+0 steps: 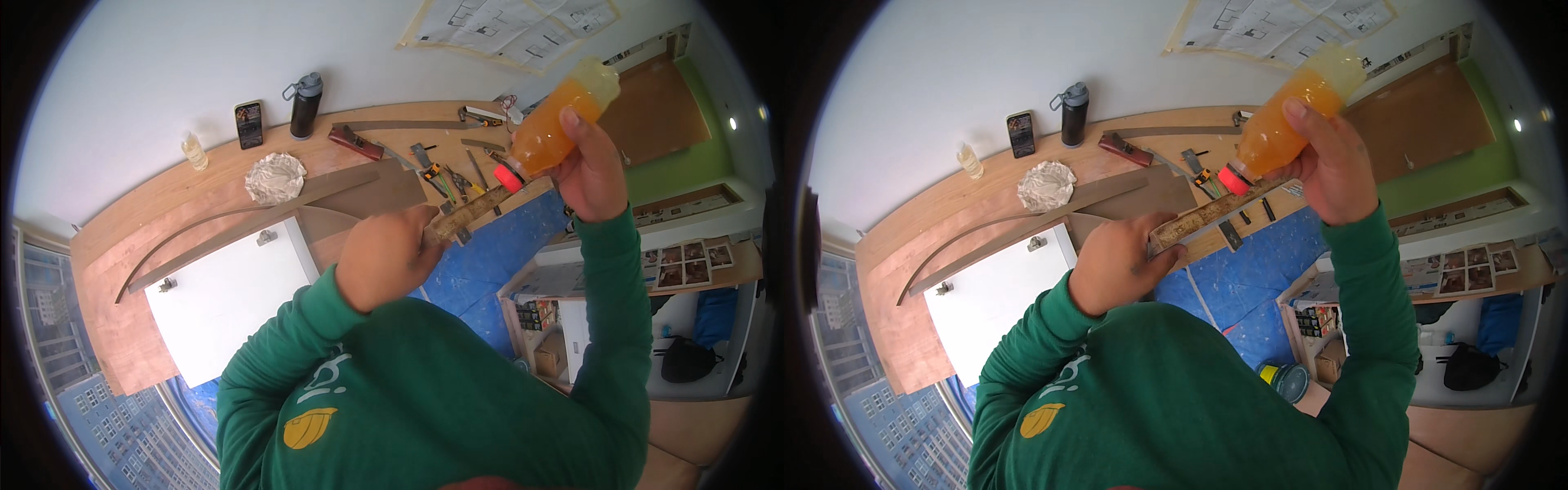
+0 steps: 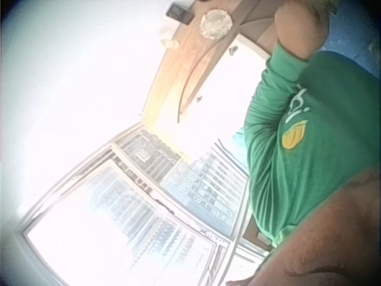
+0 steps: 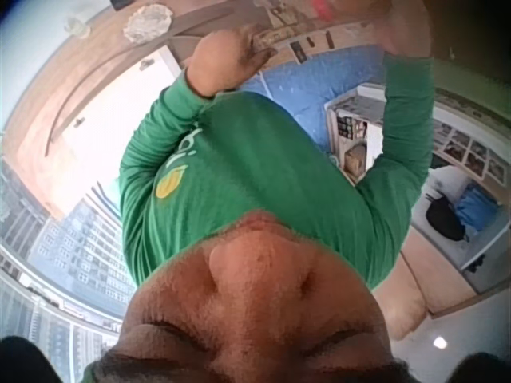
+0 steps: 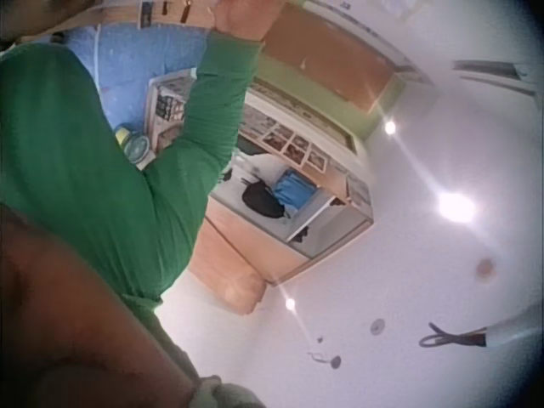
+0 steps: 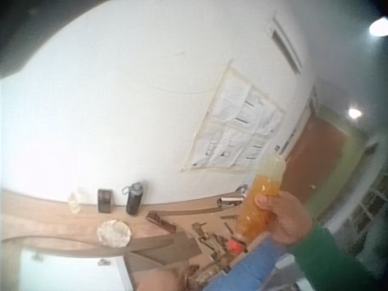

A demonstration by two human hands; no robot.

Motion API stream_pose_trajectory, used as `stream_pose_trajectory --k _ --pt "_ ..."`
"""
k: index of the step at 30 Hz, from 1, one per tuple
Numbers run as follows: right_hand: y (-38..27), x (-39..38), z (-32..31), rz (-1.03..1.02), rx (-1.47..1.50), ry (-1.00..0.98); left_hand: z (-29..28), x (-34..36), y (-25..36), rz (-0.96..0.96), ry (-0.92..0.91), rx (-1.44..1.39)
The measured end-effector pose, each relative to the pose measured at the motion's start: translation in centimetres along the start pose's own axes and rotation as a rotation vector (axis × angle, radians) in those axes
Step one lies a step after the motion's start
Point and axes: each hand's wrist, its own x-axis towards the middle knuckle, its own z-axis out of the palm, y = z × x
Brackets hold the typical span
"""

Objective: The person applies glue to a curved wooden trim piece, then positions it against a wall-mounted cabinet. They mark the trim with a pencil and use a metal ruler to draw a straight line, preparing the piece for installation.

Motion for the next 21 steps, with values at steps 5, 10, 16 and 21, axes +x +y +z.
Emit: stream_pose_trajectory --k 5,10,16,21 --pt "1.2 3.0 -0.4 0.207 0.008 -0.04 -0.1 -0.3 -0.1 0.027 -0.011 0.075" --pt "2.0 4.0 -0.4 0.353 -0.121 -0.06 -0.1 -0.3 -0.5 0.061 0.015 0.042" --pt "2.1 4.8 1.1 0.429 -0.258 -0.062 -0.4 -0.1 -0.5 0.051 -0.018 0.034" --pt "1.7 4.5 3.3 0.438 -0.243 -0.128 0.0 -0.2 -0.8 0.056 -0.036 0.013"
